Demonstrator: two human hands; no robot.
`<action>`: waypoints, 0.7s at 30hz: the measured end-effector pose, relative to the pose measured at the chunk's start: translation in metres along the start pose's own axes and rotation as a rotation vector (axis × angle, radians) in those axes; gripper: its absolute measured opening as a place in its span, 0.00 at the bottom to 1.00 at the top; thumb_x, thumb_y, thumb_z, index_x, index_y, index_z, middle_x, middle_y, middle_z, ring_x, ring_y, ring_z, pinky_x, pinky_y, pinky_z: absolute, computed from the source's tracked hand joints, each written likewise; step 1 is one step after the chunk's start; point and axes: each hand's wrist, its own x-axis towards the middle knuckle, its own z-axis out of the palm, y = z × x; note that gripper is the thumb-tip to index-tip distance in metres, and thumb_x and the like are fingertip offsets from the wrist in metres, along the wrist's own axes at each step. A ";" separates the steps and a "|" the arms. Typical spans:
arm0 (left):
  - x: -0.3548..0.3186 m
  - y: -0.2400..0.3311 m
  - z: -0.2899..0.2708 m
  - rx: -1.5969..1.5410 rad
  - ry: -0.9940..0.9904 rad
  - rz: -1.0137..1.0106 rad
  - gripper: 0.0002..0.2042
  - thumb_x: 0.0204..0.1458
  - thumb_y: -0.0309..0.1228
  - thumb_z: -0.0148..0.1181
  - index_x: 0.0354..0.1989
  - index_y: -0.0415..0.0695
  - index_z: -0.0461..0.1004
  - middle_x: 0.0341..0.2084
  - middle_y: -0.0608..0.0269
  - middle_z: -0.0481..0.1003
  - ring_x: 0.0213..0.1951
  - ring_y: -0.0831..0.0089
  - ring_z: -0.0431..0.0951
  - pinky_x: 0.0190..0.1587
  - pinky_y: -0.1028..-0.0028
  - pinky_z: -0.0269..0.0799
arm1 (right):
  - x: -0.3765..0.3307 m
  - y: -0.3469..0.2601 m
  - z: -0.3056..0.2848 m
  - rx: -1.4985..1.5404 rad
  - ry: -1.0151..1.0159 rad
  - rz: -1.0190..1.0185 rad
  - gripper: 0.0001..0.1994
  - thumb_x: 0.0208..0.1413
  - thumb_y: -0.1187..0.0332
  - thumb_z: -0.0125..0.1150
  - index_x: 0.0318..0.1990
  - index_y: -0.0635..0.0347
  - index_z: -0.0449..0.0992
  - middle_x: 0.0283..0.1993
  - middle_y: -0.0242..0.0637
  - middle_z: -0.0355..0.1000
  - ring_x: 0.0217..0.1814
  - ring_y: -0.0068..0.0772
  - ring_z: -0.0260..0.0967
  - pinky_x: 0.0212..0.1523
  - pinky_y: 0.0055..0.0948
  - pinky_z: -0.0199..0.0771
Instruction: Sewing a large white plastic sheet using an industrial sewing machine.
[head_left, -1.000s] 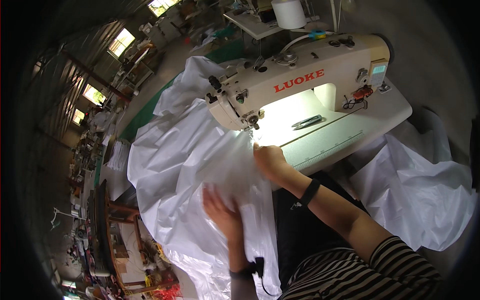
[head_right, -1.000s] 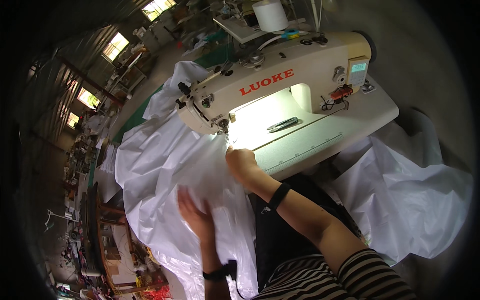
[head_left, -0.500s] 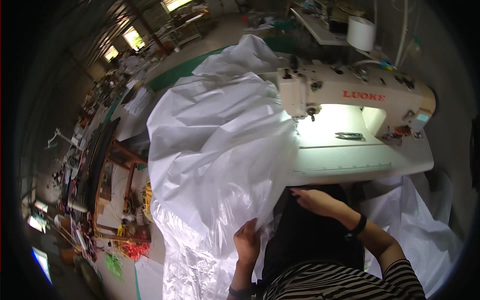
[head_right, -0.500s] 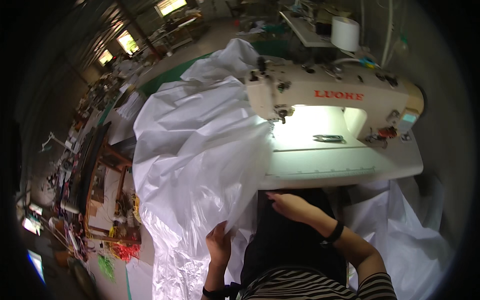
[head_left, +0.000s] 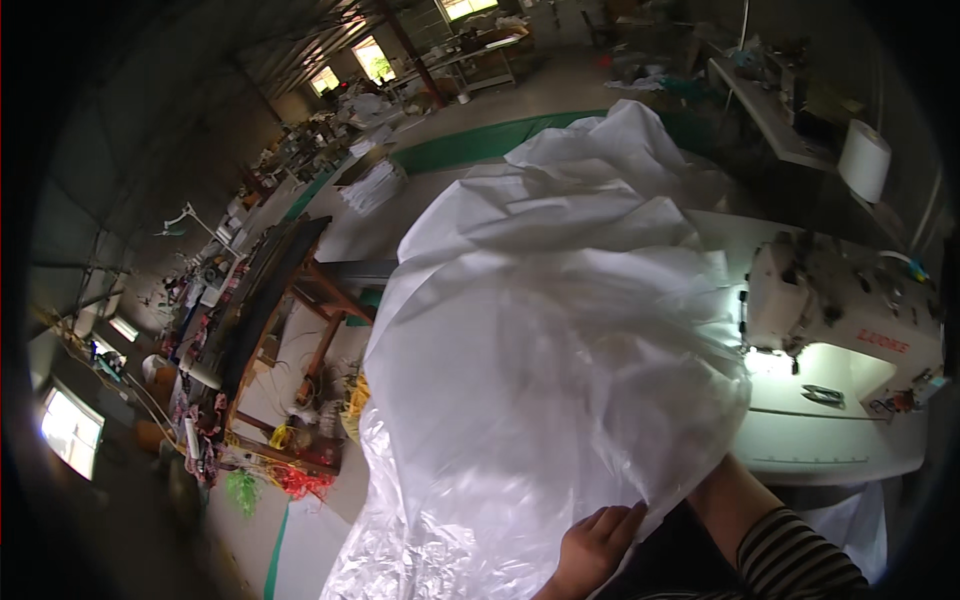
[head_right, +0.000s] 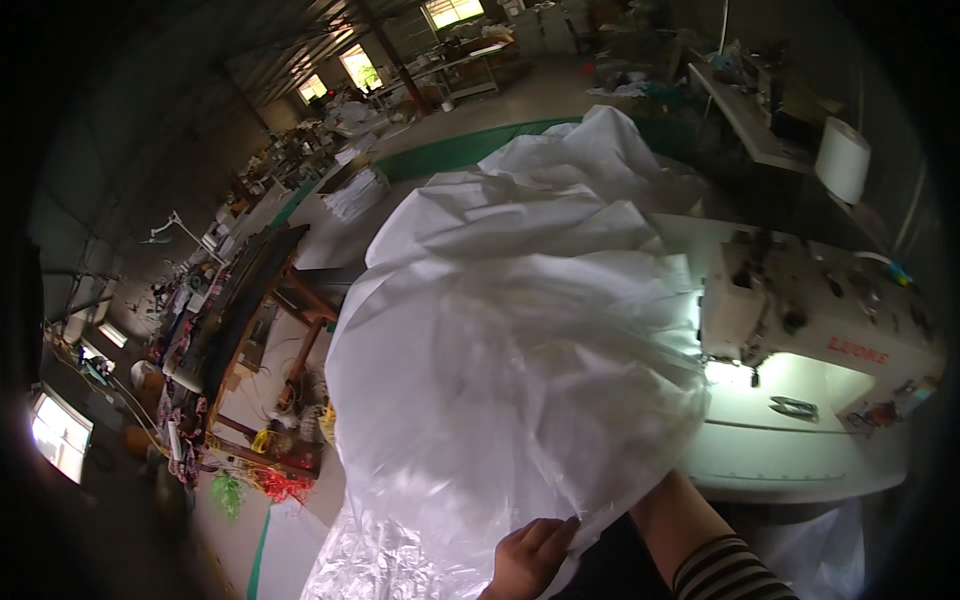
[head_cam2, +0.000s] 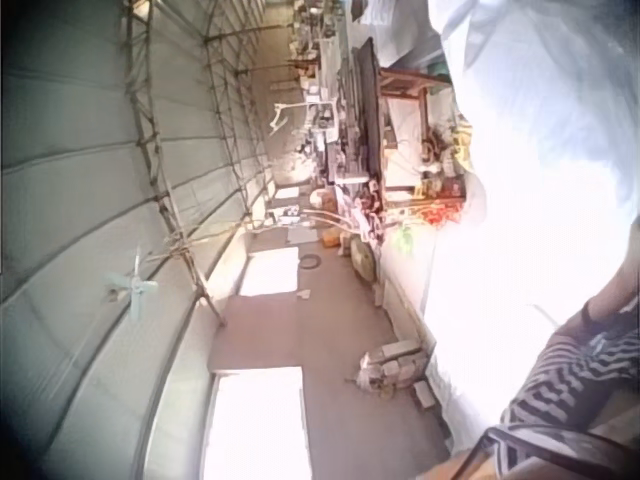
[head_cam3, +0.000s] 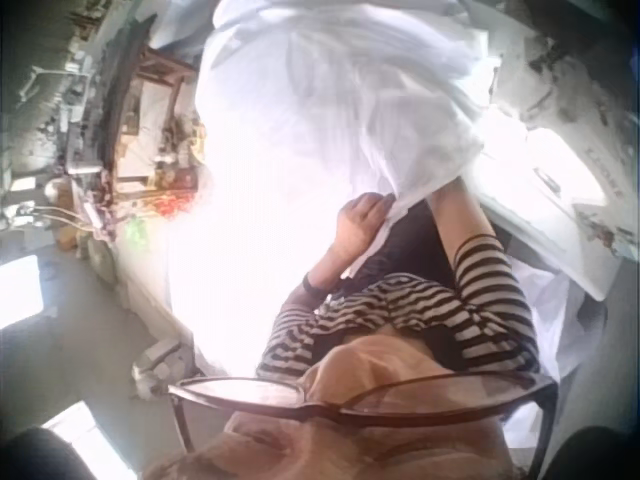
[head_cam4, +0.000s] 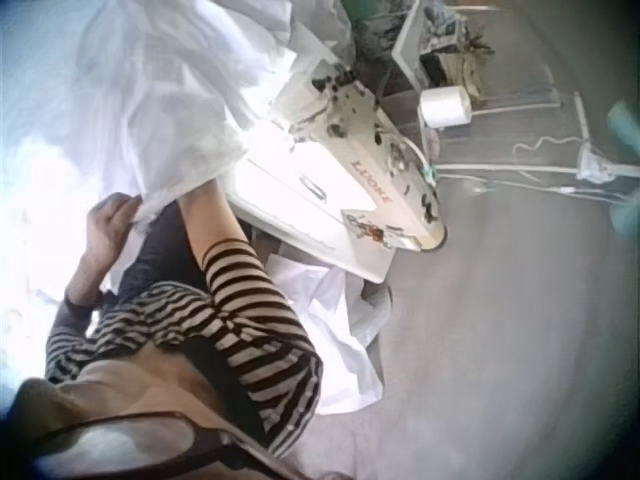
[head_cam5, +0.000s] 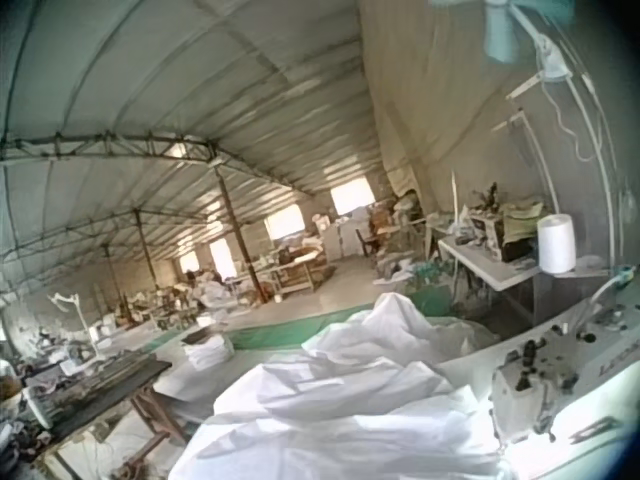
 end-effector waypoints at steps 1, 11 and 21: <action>0.001 -0.006 -0.001 0.066 -0.037 -0.108 0.24 0.41 0.21 0.58 0.52 0.44 0.75 0.33 0.63 0.75 0.31 0.65 0.78 0.31 0.69 0.75 | 0.023 0.002 0.006 -0.040 0.005 0.040 0.17 0.64 0.67 0.53 0.57 0.65 0.69 0.54 0.45 0.72 0.55 0.40 0.70 0.54 0.37 0.70; 0.036 -0.078 -0.014 0.283 0.107 -0.218 0.25 0.40 0.19 0.60 0.51 0.51 0.78 0.35 0.66 0.76 0.23 0.70 0.75 0.24 0.71 0.72 | 0.045 0.003 0.006 0.024 0.043 0.022 0.18 0.65 0.64 0.53 0.58 0.64 0.69 0.56 0.44 0.71 0.57 0.37 0.69 0.57 0.35 0.69; -0.028 -0.029 -0.016 -0.014 -0.103 0.081 0.20 0.39 0.23 0.64 0.45 0.54 0.80 0.33 0.70 0.71 0.18 0.78 0.70 0.19 0.77 0.67 | -0.345 0.013 -0.086 0.992 -0.363 0.184 0.19 0.66 0.62 0.54 0.59 0.64 0.69 0.58 0.42 0.70 0.59 0.34 0.67 0.60 0.34 0.67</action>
